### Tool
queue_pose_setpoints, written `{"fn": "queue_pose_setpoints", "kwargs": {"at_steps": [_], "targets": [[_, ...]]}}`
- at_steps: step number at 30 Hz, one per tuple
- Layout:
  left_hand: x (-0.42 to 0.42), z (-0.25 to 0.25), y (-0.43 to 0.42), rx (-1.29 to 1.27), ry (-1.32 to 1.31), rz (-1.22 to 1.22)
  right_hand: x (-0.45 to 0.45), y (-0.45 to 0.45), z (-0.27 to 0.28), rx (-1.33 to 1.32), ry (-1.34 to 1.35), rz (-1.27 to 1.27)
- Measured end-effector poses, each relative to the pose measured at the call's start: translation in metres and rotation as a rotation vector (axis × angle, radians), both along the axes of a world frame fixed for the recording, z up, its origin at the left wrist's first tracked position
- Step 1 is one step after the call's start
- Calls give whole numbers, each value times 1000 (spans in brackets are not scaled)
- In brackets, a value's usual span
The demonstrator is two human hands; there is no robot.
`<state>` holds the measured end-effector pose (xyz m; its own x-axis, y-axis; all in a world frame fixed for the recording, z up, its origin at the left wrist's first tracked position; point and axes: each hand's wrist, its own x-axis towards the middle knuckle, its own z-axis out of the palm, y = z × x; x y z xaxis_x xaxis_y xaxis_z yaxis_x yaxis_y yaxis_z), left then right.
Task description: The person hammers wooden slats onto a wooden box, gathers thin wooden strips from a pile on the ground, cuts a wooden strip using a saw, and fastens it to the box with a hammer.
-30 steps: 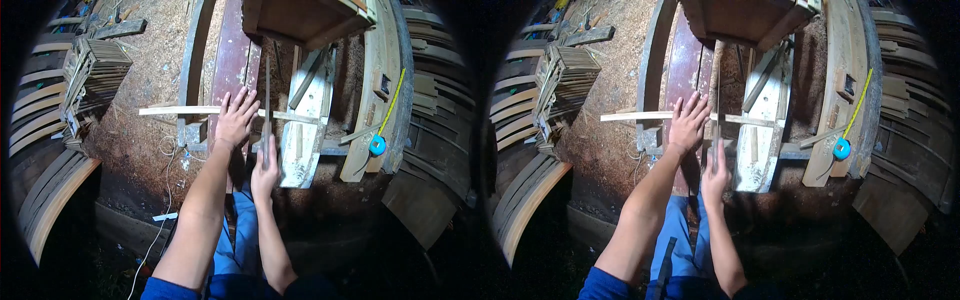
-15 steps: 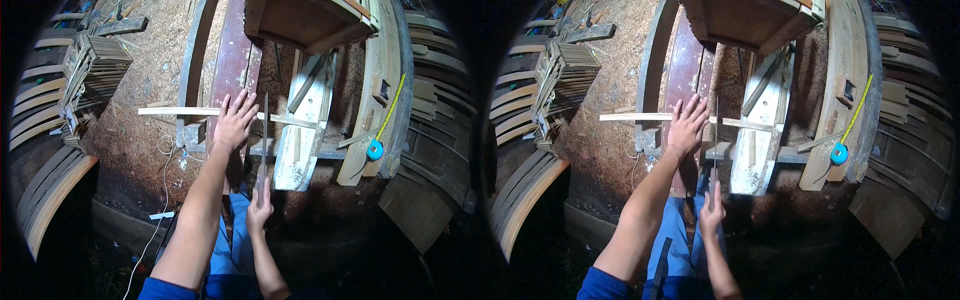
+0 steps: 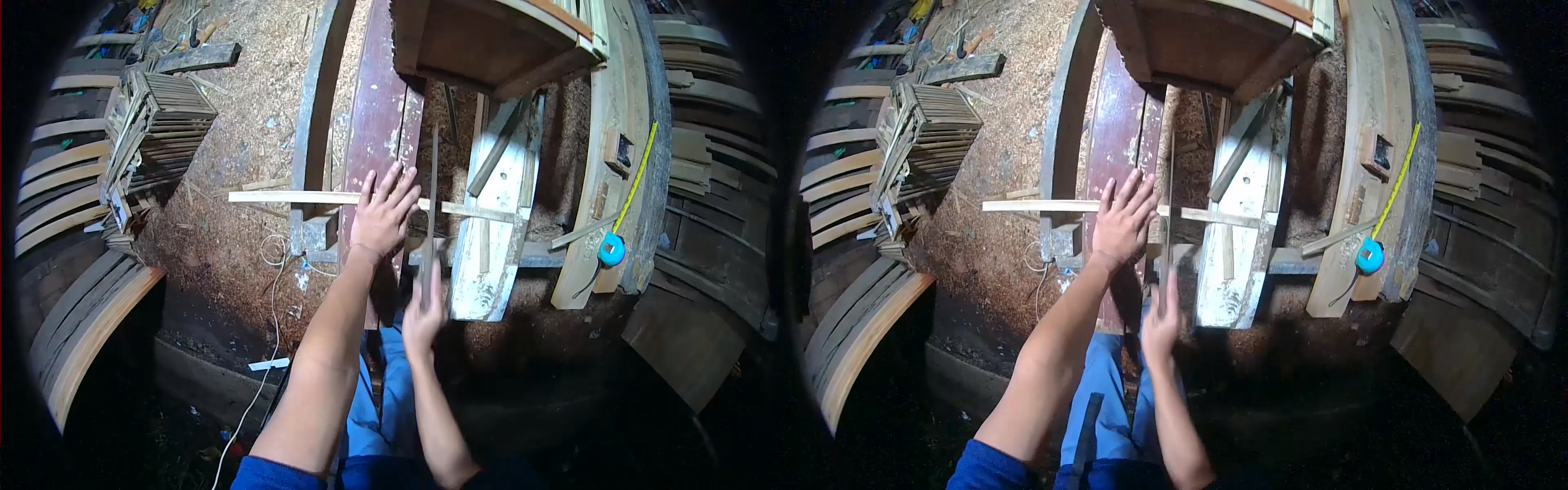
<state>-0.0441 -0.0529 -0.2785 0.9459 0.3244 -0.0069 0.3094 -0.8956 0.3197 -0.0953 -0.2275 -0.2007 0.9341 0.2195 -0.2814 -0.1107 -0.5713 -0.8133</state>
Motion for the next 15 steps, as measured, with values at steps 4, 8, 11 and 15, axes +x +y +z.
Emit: {"fn": "queue_pose_setpoints", "kwargs": {"at_steps": [4,8,11,15], "targets": [[1,1,1,-5,8,-5,-39,-41,1,3,46,-3],[0,-2,-1,12,-15,1,25,16,-1,-3,-46,47],[1,0,1,14,-6,-9,-7,-9,5,12,-36,18],[-1,-1,-1,3,4,-9,-16,-10,8,8,-100,22]]}}
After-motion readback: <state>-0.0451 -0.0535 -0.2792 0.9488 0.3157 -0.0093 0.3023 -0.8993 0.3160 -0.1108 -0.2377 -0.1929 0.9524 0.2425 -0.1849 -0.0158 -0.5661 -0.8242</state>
